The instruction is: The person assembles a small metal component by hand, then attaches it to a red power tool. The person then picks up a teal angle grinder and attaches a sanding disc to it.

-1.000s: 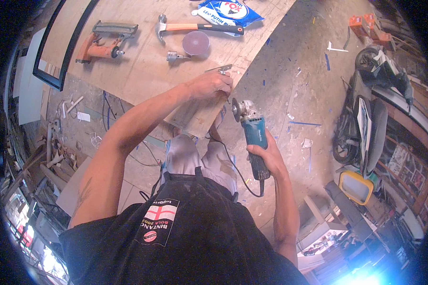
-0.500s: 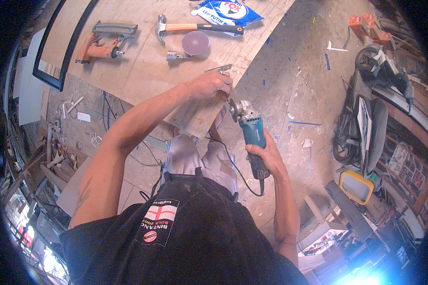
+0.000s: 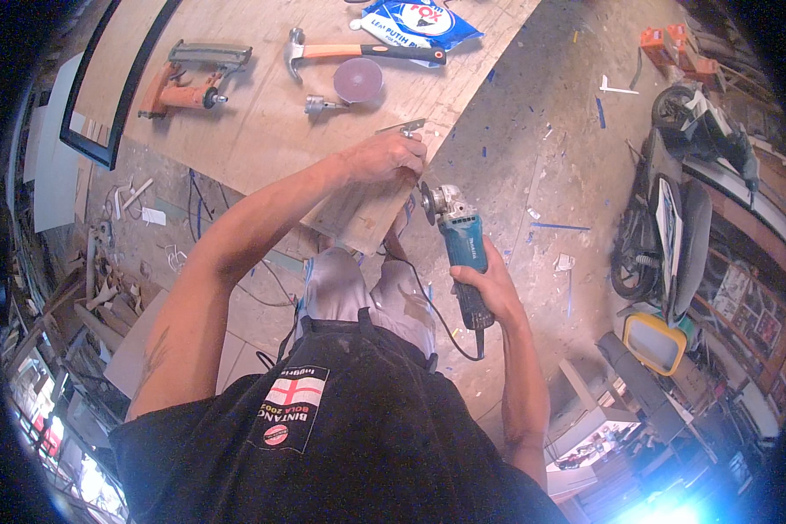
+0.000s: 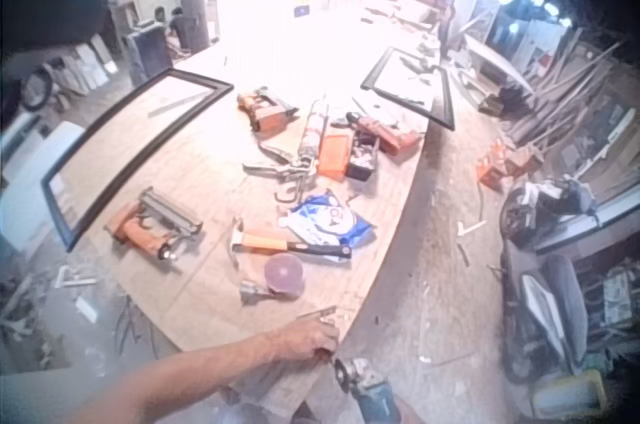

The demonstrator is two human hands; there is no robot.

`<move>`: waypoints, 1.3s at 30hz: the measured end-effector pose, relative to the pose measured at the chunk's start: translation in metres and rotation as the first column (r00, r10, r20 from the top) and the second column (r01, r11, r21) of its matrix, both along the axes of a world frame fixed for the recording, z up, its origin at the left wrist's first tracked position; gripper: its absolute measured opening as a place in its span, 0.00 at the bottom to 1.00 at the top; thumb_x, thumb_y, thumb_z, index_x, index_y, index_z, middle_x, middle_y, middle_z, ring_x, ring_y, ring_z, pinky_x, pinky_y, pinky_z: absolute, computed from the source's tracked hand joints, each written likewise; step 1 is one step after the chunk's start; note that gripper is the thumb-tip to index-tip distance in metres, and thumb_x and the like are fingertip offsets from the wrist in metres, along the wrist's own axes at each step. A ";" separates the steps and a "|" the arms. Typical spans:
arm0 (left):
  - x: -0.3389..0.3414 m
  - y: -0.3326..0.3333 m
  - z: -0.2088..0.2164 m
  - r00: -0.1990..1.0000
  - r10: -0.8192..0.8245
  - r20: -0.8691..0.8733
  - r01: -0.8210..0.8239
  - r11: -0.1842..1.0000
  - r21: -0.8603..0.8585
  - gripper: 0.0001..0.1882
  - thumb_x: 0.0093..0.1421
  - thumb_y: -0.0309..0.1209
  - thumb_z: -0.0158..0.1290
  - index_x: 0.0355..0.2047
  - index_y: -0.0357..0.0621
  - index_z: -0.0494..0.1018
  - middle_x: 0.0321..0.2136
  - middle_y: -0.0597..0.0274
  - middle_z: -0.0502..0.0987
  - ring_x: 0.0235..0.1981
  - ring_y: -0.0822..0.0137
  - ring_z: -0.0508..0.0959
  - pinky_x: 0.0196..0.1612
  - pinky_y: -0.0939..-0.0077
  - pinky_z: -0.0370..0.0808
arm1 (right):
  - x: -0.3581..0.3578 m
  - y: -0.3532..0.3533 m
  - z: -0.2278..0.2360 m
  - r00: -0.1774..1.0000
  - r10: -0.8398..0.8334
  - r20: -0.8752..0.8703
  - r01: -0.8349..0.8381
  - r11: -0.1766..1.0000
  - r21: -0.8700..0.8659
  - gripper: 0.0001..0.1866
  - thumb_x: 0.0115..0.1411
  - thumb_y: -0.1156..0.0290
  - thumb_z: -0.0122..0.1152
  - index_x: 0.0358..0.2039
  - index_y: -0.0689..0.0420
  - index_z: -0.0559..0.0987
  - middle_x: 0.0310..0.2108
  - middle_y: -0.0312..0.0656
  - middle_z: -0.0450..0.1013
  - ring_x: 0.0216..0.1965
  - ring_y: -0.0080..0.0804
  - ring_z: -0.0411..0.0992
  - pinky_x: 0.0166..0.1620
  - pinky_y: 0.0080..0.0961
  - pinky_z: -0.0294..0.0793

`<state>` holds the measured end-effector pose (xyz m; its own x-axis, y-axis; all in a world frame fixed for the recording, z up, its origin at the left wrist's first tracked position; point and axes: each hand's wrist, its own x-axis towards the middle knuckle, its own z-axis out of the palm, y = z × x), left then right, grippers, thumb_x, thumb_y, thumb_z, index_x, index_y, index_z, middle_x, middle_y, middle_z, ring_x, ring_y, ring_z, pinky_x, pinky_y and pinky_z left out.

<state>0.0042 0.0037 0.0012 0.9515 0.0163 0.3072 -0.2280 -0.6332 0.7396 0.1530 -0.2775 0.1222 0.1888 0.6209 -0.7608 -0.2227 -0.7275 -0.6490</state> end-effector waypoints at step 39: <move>-0.247 -0.027 0.118 0.791 0.523 -0.317 -0.559 0.407 -0.723 0.05 0.59 0.24 0.64 0.34 0.36 0.80 0.28 0.65 0.81 0.28 0.79 0.76 0.33 0.83 0.73 | -0.179 -0.017 0.029 0.608 -0.505 -0.612 0.768 0.570 0.293 0.37 0.69 0.35 0.40 0.57 0.58 0.69 0.37 0.46 0.73 0.33 0.42 0.73 0.34 0.40 0.80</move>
